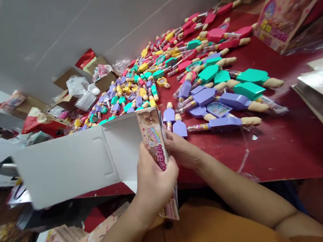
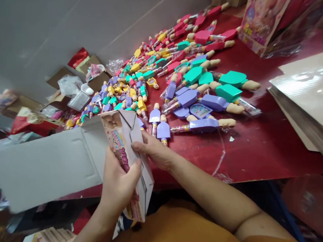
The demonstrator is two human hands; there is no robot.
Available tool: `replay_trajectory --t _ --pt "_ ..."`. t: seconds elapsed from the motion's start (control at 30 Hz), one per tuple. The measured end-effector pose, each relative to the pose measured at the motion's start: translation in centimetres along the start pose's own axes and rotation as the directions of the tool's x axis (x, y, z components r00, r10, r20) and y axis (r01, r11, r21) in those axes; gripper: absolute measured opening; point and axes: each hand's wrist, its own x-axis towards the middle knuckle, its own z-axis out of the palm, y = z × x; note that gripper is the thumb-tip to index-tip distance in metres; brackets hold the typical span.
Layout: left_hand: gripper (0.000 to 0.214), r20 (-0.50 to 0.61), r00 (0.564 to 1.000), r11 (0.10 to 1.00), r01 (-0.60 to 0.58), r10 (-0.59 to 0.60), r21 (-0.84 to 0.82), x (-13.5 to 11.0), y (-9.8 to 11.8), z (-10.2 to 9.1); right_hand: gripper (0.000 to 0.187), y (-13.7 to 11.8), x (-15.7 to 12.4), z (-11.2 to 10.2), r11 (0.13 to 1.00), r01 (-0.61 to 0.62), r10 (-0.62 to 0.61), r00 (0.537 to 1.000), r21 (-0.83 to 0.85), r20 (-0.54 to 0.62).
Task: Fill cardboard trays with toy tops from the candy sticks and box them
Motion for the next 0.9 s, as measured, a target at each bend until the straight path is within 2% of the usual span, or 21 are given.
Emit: replay_trajectory --t 0.07,0.17,0.23,0.33,0.4,0.43,0.47,0.53,0.6,0.63,0.7,0.77,0.83,0.9 --pt "0.035 0.029 0.998 0.998 -0.061 0.061 0.026 -0.2 0.3 0.6 0.046 -0.6 -0.5 -0.5 1.000 0.017 -0.017 1.000 -0.014 -0.019" --pt "0.044 0.084 0.981 0.984 -0.176 0.178 -0.023 -0.6 0.8 1.9 0.027 -1.3 -1.2 -1.1 0.992 0.098 -0.110 0.982 -0.083 -0.154" --pt "0.044 0.117 0.973 0.978 -0.190 0.199 -0.080 -0.8 1.3 2.7 0.029 -1.5 -1.5 -1.1 0.984 0.126 -0.156 0.947 -0.122 -0.280" --pt "0.045 0.147 0.971 0.979 -0.173 0.187 -0.108 -1.2 1.9 3.5 0.036 -1.8 -2.1 -0.8 0.965 0.118 -0.214 0.868 -0.232 -0.447" --pt "0.046 0.164 0.969 0.979 -0.166 0.185 -0.122 -1.4 2.3 3.3 0.038 -2.4 -2.7 -0.4 0.930 0.115 -0.290 0.815 -0.350 -0.502" --pt "0.046 0.172 0.970 0.978 -0.151 0.174 -0.140 -1.4 2.4 3.0 0.039 -2.8 -3.1 -0.1 0.911 0.125 -0.324 0.806 -0.393 -0.494" --pt "0.047 0.173 0.972 0.976 -0.128 0.159 -0.173 -1.3 2.5 2.5 0.039 -3.3 -3.6 0.1 0.895 0.149 -0.351 0.819 -0.421 -0.454" --pt "0.049 0.128 0.984 0.950 -0.082 0.126 -0.302 -1.0 2.4 1.3 0.044 -4.2 -4.8 0.5 0.871 0.219 -0.377 0.872 -0.439 -0.312" --pt "0.048 0.040 0.995 0.863 -0.055 0.087 -0.502 -0.5 2.1 0.1 0.057 -4.6 -6.2 0.8 0.860 0.218 -0.321 0.934 -0.462 -0.157" --pt "0.046 0.003 0.998 0.798 -0.052 0.068 -0.600 -0.3 1.9 -0.3 0.066 -4.7 -6.9 0.9 0.859 0.170 -0.256 0.960 -0.484 -0.117" --pt "0.044 -0.002 0.999 0.671 -0.026 0.036 -0.741 -0.2 1.6 -0.5 0.076 -4.4 -8.1 1.0 0.867 0.044 -0.117 0.986 -0.496 -0.117" --pt "0.047 0.036 0.999 0.604 0.018 0.017 -0.797 -0.6 1.3 -0.2 0.072 -3.9 -8.7 1.1 0.901 -0.021 -0.045 0.989 -0.433 -0.142" --pt "0.052 0.051 0.999 0.595 0.045 -0.006 -0.802 -1.1 1.2 0.3 0.065 -3.2 -8.9 1.3 0.927 -0.003 -0.062 0.985 -0.375 -0.160" --pt "0.059 0.032 0.999 0.604 0.038 -0.021 -0.796 -1.7 1.1 0.7 0.060 -2.7 -8.7 1.4 0.920 0.033 -0.113 0.976 -0.391 -0.184"
